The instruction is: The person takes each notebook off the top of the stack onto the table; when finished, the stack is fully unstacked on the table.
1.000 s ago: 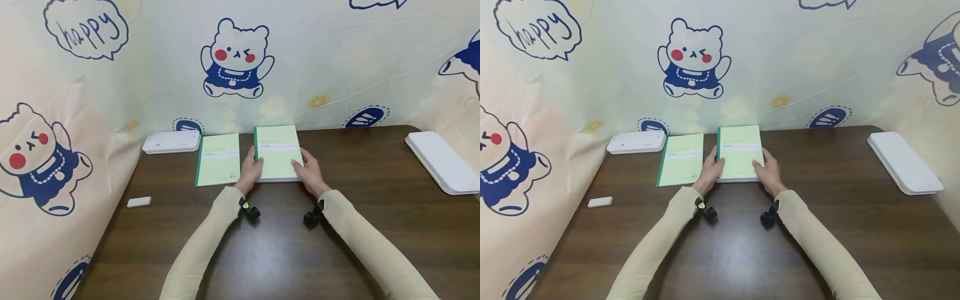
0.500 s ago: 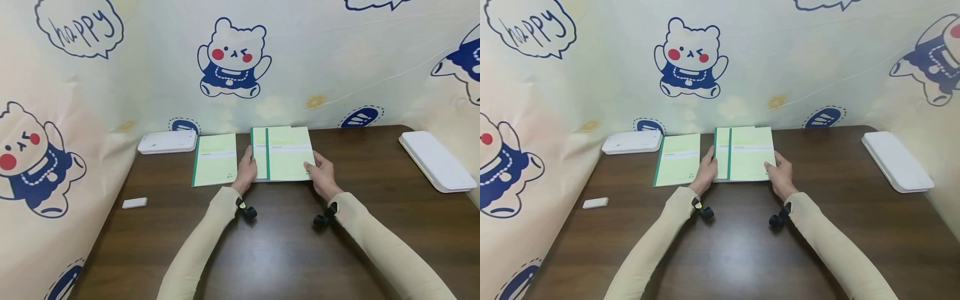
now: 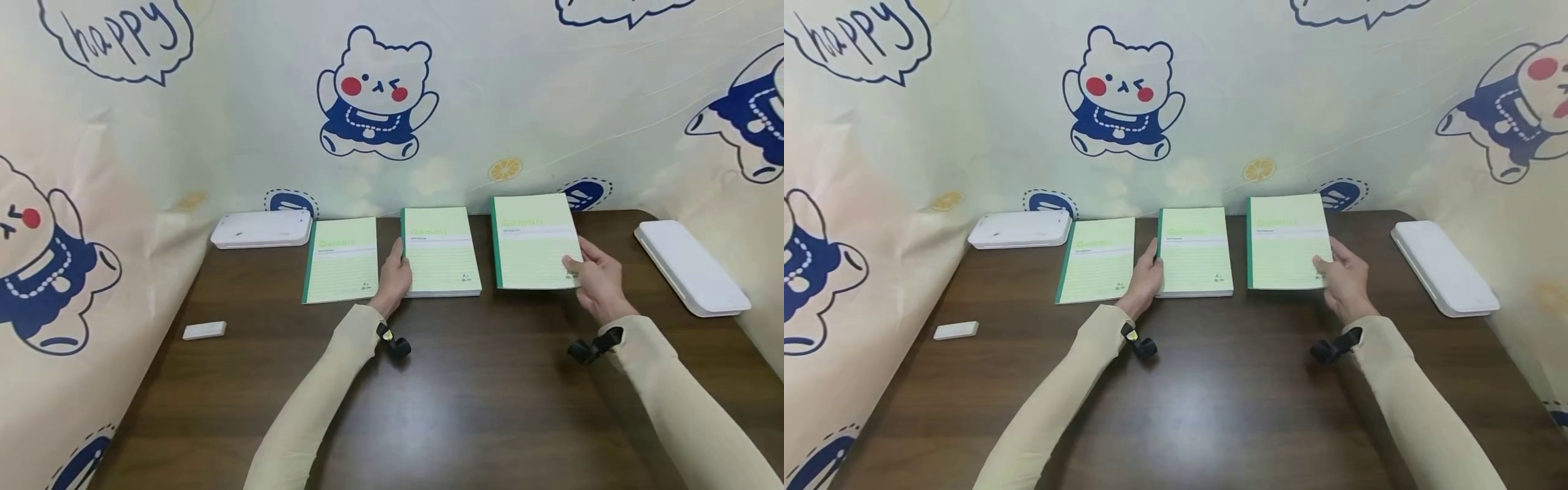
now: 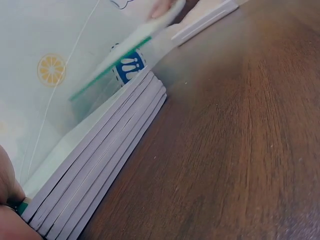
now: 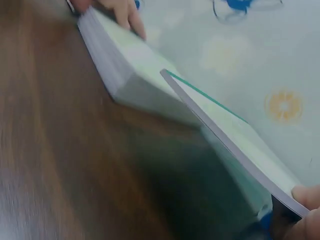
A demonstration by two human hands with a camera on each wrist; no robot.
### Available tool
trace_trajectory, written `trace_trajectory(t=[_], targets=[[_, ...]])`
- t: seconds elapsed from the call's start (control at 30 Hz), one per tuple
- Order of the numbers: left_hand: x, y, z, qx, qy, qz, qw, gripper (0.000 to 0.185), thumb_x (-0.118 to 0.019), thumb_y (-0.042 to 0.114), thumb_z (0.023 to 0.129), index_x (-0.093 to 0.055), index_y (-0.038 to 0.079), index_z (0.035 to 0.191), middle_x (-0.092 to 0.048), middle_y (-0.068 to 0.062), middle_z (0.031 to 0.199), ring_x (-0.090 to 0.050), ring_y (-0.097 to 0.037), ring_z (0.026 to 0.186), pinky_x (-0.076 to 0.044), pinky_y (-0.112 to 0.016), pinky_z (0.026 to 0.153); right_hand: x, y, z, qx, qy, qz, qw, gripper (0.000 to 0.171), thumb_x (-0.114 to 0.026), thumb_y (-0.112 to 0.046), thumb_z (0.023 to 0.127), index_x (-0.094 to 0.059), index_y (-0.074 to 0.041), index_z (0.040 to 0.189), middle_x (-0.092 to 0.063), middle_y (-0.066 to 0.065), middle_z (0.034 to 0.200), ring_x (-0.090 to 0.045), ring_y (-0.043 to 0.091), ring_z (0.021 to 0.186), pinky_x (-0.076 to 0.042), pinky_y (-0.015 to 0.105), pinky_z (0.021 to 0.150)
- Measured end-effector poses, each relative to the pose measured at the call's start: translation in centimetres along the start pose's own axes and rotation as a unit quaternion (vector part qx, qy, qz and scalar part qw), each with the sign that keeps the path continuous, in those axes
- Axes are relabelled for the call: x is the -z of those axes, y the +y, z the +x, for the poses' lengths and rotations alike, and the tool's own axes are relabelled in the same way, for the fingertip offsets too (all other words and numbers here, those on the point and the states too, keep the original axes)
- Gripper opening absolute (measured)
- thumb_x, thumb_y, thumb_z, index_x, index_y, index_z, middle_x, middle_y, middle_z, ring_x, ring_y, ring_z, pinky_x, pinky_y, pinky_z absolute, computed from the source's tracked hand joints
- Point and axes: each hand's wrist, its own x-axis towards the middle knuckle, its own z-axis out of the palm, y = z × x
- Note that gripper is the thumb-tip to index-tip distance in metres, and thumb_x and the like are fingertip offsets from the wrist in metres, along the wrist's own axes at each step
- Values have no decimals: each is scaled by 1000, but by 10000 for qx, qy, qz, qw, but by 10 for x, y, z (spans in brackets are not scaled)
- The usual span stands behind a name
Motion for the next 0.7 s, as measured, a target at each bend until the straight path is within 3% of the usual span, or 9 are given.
trace_trajectory(t=[0.17, 0.23, 0.3, 0.37, 0.47, 0.53, 0.7], targets=[[3, -3, -1, 88, 18, 25, 10000, 50, -23, 15, 99, -8, 14, 146, -7, -1, 152, -5, -13, 137, -11, -31, 111, 4, 18, 11, -310, 70, -537, 9981, 62, -53, 0, 87, -27, -13, 143, -24, 8, 147, -38, 15, 124, -48, 16, 76], [2, -3, -1, 115, -14, -13, 9999, 50, -23, 15, 99, -8, 14, 146, -7, 0, 152, -5, -13, 137, -11, -31, 111, 1, 28, 13, -247, 99, -1044, 9942, 61, -51, -1, 89, -26, -11, 143, -24, 11, 147, -36, 18, 126, -47, 16, 79], [1, -3, -1, 121, -45, -24, 9999, 50, -23, 15, 99, -9, 14, 146, -7, 1, 152, -5, -13, 137, -11, -31, 111, -3, 35, 15, -132, 229, -1757, 9841, 58, -50, -3, 90, -26, -10, 142, -28, 13, 145, -37, 21, 126, -47, 17, 81], [1, -2, -1, 114, -39, -2, 9999, 50, -23, 15, 99, -9, 14, 146, -8, 1, 152, -6, -13, 137, -12, -31, 111, -5, 38, 16, 71, 422, -2681, 9624, 56, -51, -8, 90, -29, -9, 142, -33, 14, 142, -39, 23, 123, -47, 22, 83], [0, 0, -1, 99, -5, 22, 9999, 50, -24, 16, 99, -10, 15, 146, -9, 0, 152, -7, -13, 137, -12, -31, 110, -7, 38, 16, 286, 660, -3806, 9220, 55, -53, -15, 90, -32, -11, 141, -37, 13, 140, -39, 26, 121, -45, 32, 88], [0, 1, -1, 113, 20, 27, 9999, 49, -24, 16, 99, -10, 15, 146, -9, 0, 152, -7, -13, 137, -12, -31, 110, -6, 37, 15, 429, 667, -4254, 9015, 54, -53, -18, 89, -34, -11, 140, -36, 14, 141, -34, 30, 124, -43, 39, 91], [2, 2, -1, 134, 29, -7, 9999, 50, -24, 15, 99, -10, 15, 146, -9, -1, 152, -6, -13, 137, -11, -31, 111, -6, 38, 14, 757, 338, -4931, 8660, 51, -54, -18, 88, -40, -6, 136, -33, 20, 141, -22, 41, 128, -33, 49, 98]])
